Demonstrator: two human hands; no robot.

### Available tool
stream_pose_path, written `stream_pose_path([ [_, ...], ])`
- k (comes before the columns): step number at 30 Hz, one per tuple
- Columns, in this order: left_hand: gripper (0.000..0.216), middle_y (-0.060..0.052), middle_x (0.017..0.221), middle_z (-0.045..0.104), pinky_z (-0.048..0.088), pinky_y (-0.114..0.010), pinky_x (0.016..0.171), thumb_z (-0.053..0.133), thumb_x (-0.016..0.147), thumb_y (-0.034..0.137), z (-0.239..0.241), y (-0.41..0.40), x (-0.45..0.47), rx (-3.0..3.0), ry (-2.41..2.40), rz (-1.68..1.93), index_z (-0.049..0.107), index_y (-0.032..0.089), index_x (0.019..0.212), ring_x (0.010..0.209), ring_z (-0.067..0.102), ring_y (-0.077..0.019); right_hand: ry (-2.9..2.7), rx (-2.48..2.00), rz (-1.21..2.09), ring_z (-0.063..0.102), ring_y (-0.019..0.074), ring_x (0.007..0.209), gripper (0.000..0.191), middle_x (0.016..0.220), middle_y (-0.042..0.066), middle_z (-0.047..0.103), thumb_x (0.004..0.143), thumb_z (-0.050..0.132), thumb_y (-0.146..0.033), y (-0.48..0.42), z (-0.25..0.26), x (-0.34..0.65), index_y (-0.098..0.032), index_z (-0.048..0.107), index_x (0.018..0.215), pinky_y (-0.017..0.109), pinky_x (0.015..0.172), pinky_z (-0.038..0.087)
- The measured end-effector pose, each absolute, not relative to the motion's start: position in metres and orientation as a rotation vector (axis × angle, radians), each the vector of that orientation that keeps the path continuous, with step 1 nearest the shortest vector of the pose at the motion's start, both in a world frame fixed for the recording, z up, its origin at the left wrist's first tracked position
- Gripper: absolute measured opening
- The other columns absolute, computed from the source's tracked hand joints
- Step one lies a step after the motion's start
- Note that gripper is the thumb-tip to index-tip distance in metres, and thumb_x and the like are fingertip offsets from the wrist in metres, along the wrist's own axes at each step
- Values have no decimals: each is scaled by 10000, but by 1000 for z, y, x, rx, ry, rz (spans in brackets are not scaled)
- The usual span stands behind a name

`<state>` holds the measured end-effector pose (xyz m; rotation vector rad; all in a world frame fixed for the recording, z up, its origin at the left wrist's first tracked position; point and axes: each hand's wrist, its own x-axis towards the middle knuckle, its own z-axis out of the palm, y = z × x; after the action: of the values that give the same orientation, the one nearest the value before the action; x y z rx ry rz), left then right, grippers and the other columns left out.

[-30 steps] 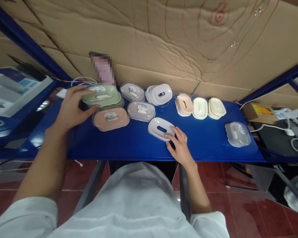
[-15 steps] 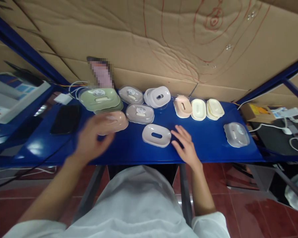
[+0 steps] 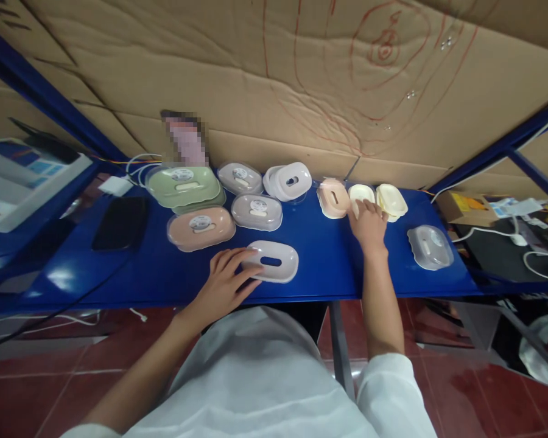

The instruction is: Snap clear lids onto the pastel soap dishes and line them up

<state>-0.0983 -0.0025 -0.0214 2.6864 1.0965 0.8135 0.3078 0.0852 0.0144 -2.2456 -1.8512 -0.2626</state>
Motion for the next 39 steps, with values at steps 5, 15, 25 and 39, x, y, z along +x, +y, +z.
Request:
stream_pose_path([
  [5,225,-86,1404,735,383,-551,1256,613,1078,239,-24,0,-102,2572,957,927,679,237,1294,1418,600,-270,-1866,-2229,-180,664,394,1297,423,1496,171,668,1031,573,-520,14,-8,340,-209,751,1256,588,1041,554],
  [15,217,-70,1313,783,477,-505,1218,640,1073,245,-15,-1,-80,2529,918,1092,655,226,1288,1319,685,-243,-2034,-1579,125,553,364,1487,313,1575,93,600,1042,666,-368,-80,-23,251,-345,700,1352,641,1212,495],
  [25,221,-86,1318,760,422,-510,1278,552,1102,239,-14,17,-49,2784,868,840,704,189,1255,1382,636,-266,-2164,-1431,93,345,390,1633,790,1800,112,265,1003,742,-442,-54,-16,210,-399,349,1688,658,1255,440],
  [39,276,-114,1413,702,484,-504,1218,545,1094,210,-27,9,-92,2736,875,718,686,215,1331,1426,605,-283,-2408,-1197,95,610,235,1453,413,1493,56,700,1131,453,-245,6,9,208,-299,625,1502,490,1209,483],
])
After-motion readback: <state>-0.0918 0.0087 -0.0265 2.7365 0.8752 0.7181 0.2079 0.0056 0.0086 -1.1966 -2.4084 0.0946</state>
